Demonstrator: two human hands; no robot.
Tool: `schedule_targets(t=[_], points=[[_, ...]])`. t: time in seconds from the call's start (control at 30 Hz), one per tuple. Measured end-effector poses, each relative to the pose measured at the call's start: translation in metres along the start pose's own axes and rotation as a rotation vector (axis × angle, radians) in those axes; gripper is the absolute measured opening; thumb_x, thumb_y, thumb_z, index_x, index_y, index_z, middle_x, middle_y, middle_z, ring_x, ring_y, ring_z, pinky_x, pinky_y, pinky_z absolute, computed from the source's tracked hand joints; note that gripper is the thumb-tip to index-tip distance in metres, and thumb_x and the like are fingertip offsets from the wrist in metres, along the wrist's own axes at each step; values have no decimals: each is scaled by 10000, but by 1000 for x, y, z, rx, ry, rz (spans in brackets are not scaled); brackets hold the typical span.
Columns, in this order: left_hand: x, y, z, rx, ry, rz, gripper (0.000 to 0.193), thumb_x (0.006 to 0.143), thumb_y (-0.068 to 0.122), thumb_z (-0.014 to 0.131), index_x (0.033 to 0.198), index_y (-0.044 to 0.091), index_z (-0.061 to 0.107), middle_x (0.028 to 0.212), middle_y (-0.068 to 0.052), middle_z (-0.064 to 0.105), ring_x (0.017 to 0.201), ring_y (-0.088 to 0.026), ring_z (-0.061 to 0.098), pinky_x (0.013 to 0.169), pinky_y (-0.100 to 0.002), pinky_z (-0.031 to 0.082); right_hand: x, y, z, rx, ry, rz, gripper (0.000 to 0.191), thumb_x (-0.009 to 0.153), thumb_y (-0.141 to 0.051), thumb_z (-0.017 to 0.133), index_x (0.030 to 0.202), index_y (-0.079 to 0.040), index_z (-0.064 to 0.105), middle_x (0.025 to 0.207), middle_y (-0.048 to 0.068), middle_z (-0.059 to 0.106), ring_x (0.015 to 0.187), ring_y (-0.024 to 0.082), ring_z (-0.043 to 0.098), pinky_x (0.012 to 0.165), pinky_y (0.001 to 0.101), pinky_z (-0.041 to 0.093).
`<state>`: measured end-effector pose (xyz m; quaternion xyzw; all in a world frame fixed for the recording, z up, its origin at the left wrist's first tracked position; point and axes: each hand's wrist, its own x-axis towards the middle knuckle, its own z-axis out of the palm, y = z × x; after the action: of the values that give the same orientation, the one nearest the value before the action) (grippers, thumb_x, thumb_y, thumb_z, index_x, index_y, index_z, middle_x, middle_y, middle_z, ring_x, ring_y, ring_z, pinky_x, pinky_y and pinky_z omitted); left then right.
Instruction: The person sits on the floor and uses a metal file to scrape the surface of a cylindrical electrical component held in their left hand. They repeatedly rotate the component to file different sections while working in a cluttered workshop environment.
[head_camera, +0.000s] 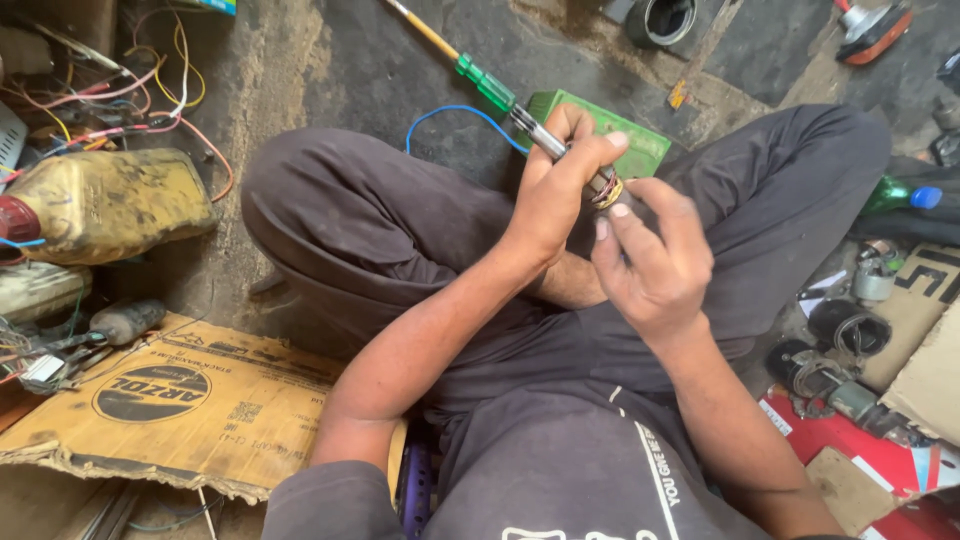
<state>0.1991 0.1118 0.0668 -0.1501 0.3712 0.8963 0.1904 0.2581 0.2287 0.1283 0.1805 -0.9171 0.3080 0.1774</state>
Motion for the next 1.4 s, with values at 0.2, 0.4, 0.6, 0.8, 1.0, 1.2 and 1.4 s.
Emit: schedule_targets(t=[0.2, 0.4, 0.6, 0.8, 1.0, 1.2, 1.4], points=[[2, -20, -1, 6, 60, -43, 248, 910, 123, 678, 775, 138, 470, 736, 62, 428, 668, -42, 407, 593, -254, 355, -5, 15, 4, 29, -25, -44, 221, 857, 54, 757, 1024, 61, 613, 1070, 253, 676, 863, 377, 677, 714, 413, 554], [3, -13, 4, -105, 164, -309, 154, 912, 215, 623, 791, 136, 569, 743, 34, 502, 670, -79, 472, 608, -276, 397, -19, 25, -16, 668, 44, 540, 108, 1043, 14, 656, 1095, 7, 561, 1007, 196, 724, 775, 193, 688, 689, 298, 579], [-1, -4, 9, -118, 61, -177, 115, 928, 168, 613, 847, 122, 544, 833, 54, 496, 766, -54, 455, 701, -255, 400, -20, 36, -26, 1109, 181, 814, 115, 1070, 17, 598, 1133, 13, 503, 1042, 233, 721, 813, 156, 670, 721, 233, 514], [-4, -5, 7, 72, -21, 22, 200, 972, 116, 597, 840, 114, 447, 828, 57, 402, 767, -40, 368, 674, -254, 343, -17, 14, -30, 679, 67, 647, 147, 1053, 34, 634, 1181, 4, 569, 1091, 187, 719, 887, 177, 702, 788, 281, 580], [-11, -3, 7, 113, -10, 107, 218, 966, 84, 604, 853, 119, 420, 822, 60, 376, 744, -37, 353, 641, -251, 336, 3, -13, -16, 139, -55, 271, 192, 934, 29, 758, 1086, 16, 642, 1116, 183, 709, 864, 250, 708, 719, 311, 565], [-16, -4, 5, 19, 57, 102, 195, 954, 68, 598, 858, 108, 433, 816, 50, 390, 727, -41, 357, 626, -251, 335, -6, -7, 1, 45, -20, 89, 199, 917, 53, 752, 1072, 51, 627, 1088, 232, 691, 866, 331, 725, 738, 376, 591], [-14, -8, 6, 178, 83, 201, 218, 921, 80, 617, 854, 97, 410, 802, 52, 371, 709, -42, 344, 592, -257, 328, -35, 4, 26, 486, 146, 451, 157, 925, 95, 641, 1035, 11, 567, 1039, 203, 726, 667, 200, 646, 541, 323, 519]])
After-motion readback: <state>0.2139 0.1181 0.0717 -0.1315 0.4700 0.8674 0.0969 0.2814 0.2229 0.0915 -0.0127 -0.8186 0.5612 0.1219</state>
